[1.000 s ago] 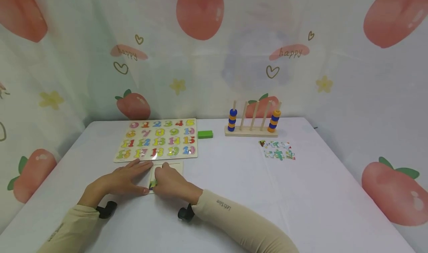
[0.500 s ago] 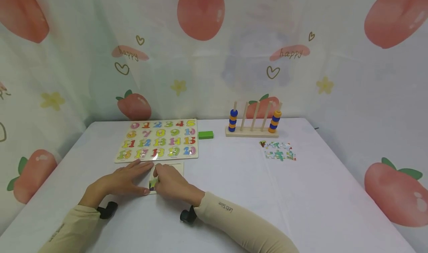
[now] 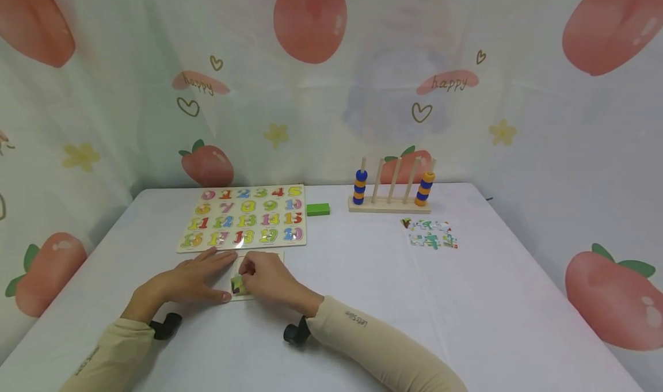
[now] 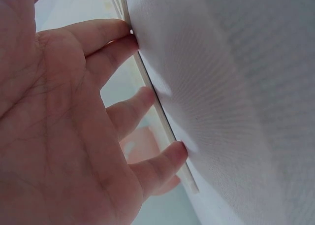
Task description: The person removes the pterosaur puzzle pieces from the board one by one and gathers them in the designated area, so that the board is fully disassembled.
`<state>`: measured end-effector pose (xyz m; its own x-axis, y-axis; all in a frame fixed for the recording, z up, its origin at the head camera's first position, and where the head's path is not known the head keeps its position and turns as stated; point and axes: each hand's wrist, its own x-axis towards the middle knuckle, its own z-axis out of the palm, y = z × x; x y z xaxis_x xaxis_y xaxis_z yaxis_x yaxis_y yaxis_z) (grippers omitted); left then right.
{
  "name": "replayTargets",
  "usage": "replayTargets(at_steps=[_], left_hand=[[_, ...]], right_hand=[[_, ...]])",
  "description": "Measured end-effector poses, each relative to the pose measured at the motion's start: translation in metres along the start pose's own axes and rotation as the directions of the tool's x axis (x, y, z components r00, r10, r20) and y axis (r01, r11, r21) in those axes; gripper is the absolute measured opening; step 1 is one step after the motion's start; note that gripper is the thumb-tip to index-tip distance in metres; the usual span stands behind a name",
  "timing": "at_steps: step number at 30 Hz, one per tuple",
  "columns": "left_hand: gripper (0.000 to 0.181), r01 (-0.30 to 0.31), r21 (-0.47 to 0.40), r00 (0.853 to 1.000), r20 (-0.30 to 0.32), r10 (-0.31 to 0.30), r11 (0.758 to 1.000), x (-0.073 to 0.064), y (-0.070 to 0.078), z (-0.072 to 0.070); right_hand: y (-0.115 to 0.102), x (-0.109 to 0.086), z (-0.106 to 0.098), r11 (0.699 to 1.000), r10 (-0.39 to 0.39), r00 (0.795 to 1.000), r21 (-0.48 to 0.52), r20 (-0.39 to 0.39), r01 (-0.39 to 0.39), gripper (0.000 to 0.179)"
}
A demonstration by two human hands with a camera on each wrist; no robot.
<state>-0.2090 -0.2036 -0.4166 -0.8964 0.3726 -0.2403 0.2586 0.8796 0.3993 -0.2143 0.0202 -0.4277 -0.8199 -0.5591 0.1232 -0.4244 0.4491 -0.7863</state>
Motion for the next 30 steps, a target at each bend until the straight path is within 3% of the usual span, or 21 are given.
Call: replayTargets(at_steps=[19, 30], left_hand=[[0.1, 0.008, 0.017, 1.0, 0.013, -0.008, 1.0, -0.001, 0.001, -0.001], [0.1, -0.002, 0.032, 1.0, 0.0, 0.002, 0.999, 0.0, 0.002, 0.0]], right_hand=[[0.013, -0.019, -0.027, 0.997, 0.04, 0.998, 0.073, -0.057, -0.036, 0.006], [0.022, -0.029, -0.043, 0.992, 0.105, 0.989, 0.085, -0.104, -0.097, 0.005]])
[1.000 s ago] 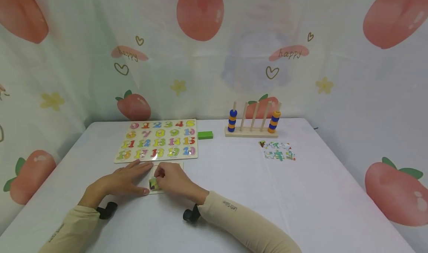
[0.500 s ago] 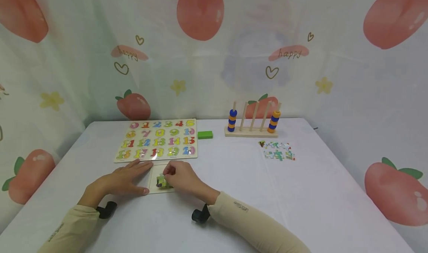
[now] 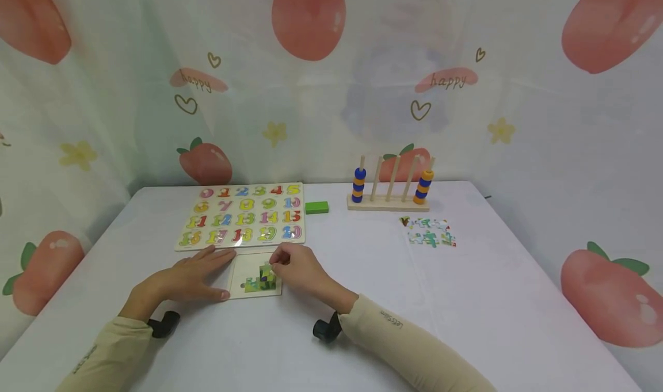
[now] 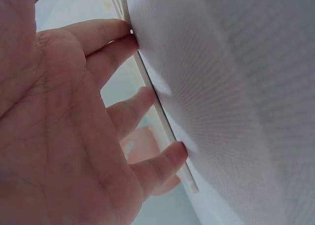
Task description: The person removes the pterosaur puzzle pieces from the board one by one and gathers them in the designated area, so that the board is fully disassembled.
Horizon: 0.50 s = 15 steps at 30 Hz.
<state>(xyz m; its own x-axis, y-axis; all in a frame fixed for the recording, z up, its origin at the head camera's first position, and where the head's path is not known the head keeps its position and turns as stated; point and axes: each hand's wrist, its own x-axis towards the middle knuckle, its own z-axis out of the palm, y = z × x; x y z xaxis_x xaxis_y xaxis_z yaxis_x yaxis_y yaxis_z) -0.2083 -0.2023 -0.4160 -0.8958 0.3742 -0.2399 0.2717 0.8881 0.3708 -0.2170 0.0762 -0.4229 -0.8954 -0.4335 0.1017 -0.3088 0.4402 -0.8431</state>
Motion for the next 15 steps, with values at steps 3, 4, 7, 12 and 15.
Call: replayTargets(at_steps=[3, 4, 7, 12, 15], left_hand=[[0.1, -0.006, 0.003, 1.0, -0.001, 0.006, 1.0, 0.0, 0.0, 0.0], [0.099, -0.006, 0.003, 1.0, 0.0, 0.006, 1.0, 0.0, 0.0, 0.0], [0.099, -0.006, 0.006, 1.0, 0.0, 0.006, 1.0, 0.0, 0.001, -0.001], [0.099, 0.002, -0.001, 1.0, 0.005, -0.002, 1.0, -0.001, 0.001, -0.001], [0.099, 0.005, -0.008, 1.0, 0.006, -0.005, 1.0, -0.002, 0.003, -0.002]], right_hand=[[0.003, -0.002, -0.004, 1.0, 0.008, 1.0, 0.004, -0.009, -0.008, 0.005], [0.004, -0.002, -0.006, 1.0, 0.011, 1.0, 0.006, -0.013, -0.011, 0.005], [0.007, -0.003, -0.01, 1.0, 0.019, 1.0, 0.008, -0.024, -0.019, 0.005], [0.01, -0.007, -0.015, 0.999, 0.033, 0.999, 0.012, -0.036, -0.033, 0.005], [0.011, -0.01, -0.019, 0.999, 0.036, 0.998, 0.01, -0.044, -0.036, 0.005]])
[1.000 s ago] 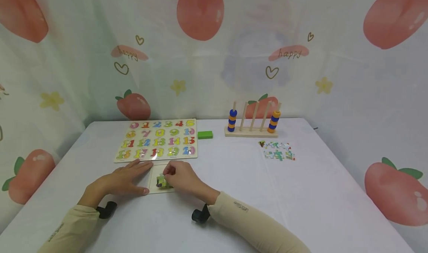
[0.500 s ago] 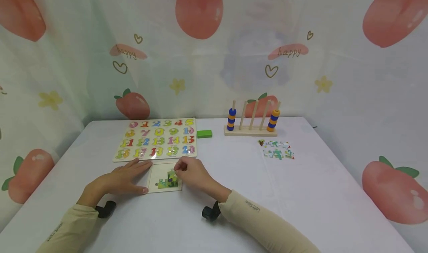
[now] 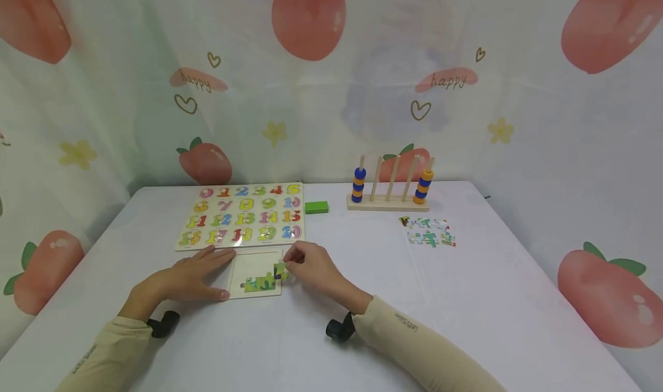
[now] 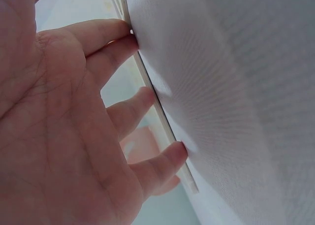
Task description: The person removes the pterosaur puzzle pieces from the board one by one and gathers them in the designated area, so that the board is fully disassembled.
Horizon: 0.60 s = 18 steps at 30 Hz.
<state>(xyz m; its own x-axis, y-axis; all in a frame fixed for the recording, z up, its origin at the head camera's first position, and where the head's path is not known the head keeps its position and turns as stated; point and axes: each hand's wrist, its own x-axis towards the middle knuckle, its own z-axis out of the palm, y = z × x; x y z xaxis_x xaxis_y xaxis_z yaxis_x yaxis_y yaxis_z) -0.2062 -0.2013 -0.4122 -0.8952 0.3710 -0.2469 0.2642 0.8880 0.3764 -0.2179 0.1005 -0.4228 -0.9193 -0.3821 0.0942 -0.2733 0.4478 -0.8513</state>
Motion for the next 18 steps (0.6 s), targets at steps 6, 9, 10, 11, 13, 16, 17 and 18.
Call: replayTargets(at_steps=[6, 9, 10, 11, 13, 16, 17, 18], left_hand=[[0.1, -0.002, -0.004, 1.0, -0.008, 0.002, 1.0, 0.0, 0.0, -0.001], [0.1, -0.005, -0.004, 1.0, -0.009, 0.005, 1.0, 0.0, 0.0, -0.001], [0.101, -0.007, -0.005, 1.0, -0.009, 0.007, 1.0, 0.0, 0.0, -0.001], [0.1, -0.008, -0.007, 1.0, -0.008, 0.008, 1.0, 0.0, 0.0, -0.001], [0.1, -0.01, -0.01, 1.0, -0.006, 0.01, 1.0, 0.0, 0.0, -0.001], [0.1, -0.012, -0.012, 1.0, -0.007, 0.012, 1.0, 0.0, -0.001, 0.0], [0.1, -0.012, -0.011, 1.0, -0.007, 0.012, 1.0, 0.0, -0.001, 0.0], [0.099, -0.011, -0.011, 1.0, -0.008, 0.011, 1.0, 0.0, -0.001, 0.0]], right_hand=[[0.003, -0.003, -0.009, 1.0, 0.008, 1.0, -0.022, -0.021, -0.009, 0.007], [0.005, -0.005, -0.014, 0.999, 0.018, 0.999, -0.028, -0.036, -0.019, 0.007], [0.006, -0.006, -0.016, 0.999, 0.023, 0.999, -0.034, -0.042, -0.025, 0.007], [0.007, -0.007, -0.018, 0.999, 0.027, 0.998, -0.039, -0.048, -0.029, 0.007], [0.01, -0.009, -0.022, 0.998, 0.032, 0.998, -0.051, -0.062, -0.035, 0.007], [0.013, -0.011, -0.028, 0.997, 0.04, 0.996, -0.061, -0.079, -0.045, 0.007], [0.014, -0.012, -0.03, 0.997, 0.041, 0.996, -0.063, -0.083, -0.046, 0.007], [0.015, -0.013, -0.032, 0.997, 0.044, 0.995, -0.066, -0.086, -0.05, 0.007]])
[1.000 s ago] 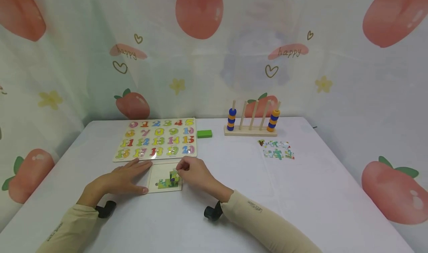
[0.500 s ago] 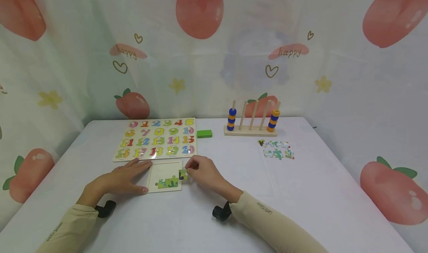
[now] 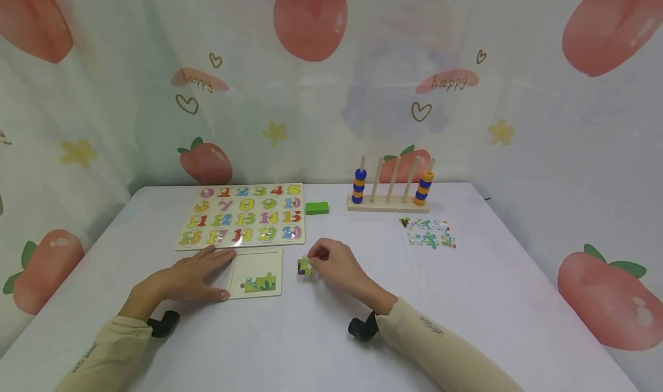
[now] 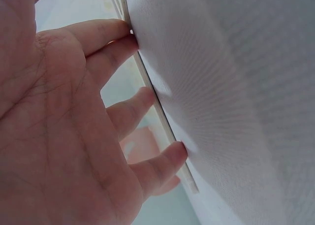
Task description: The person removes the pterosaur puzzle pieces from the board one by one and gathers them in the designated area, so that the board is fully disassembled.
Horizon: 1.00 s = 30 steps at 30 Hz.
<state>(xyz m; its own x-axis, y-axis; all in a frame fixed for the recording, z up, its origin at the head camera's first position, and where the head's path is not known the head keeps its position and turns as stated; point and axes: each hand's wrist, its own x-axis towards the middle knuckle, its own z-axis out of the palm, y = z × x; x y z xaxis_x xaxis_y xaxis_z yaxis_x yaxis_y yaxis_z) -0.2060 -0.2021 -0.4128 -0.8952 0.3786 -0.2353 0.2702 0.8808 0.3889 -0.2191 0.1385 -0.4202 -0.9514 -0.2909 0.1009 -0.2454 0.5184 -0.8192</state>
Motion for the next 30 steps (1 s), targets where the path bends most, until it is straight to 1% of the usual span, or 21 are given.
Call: replayTargets(at_steps=[8, 12, 16, 21, 24, 30], left_hand=[[0.1, 0.006, 0.009, 1.0, 0.0, -0.006, 1.0, -0.001, -0.001, 0.001], [0.099, 0.005, 0.008, 1.0, 0.001, -0.005, 1.0, 0.0, -0.001, 0.001], [0.099, 0.0, 0.0, 1.0, 0.003, 0.0, 1.0, 0.001, -0.002, 0.001], [0.099, 0.001, -0.006, 1.0, 0.008, -0.001, 1.0, 0.003, -0.003, 0.001], [0.099, 0.002, -0.01, 1.0, 0.01, -0.002, 1.0, 0.002, -0.003, 0.0], [0.099, 0.008, -0.007, 1.0, 0.01, -0.008, 1.0, 0.0, 0.0, -0.001]], right_hand=[[0.009, -0.008, -0.018, 1.0, 0.017, 1.0, -0.011, -0.006, -0.017, 0.006], [0.014, -0.011, -0.027, 0.999, 0.036, 0.999, -0.017, -0.024, -0.036, 0.006], [0.019, -0.013, -0.036, 0.998, 0.047, 0.998, -0.029, -0.043, -0.049, 0.006], [0.024, -0.016, -0.048, 0.997, 0.069, 0.996, -0.016, -0.064, -0.07, 0.008], [0.026, -0.017, -0.054, 0.996, 0.088, 0.994, -0.016, -0.071, -0.09, 0.009], [0.031, -0.016, -0.063, 0.994, 0.1, 0.992, -0.025, -0.079, -0.103, 0.01]])
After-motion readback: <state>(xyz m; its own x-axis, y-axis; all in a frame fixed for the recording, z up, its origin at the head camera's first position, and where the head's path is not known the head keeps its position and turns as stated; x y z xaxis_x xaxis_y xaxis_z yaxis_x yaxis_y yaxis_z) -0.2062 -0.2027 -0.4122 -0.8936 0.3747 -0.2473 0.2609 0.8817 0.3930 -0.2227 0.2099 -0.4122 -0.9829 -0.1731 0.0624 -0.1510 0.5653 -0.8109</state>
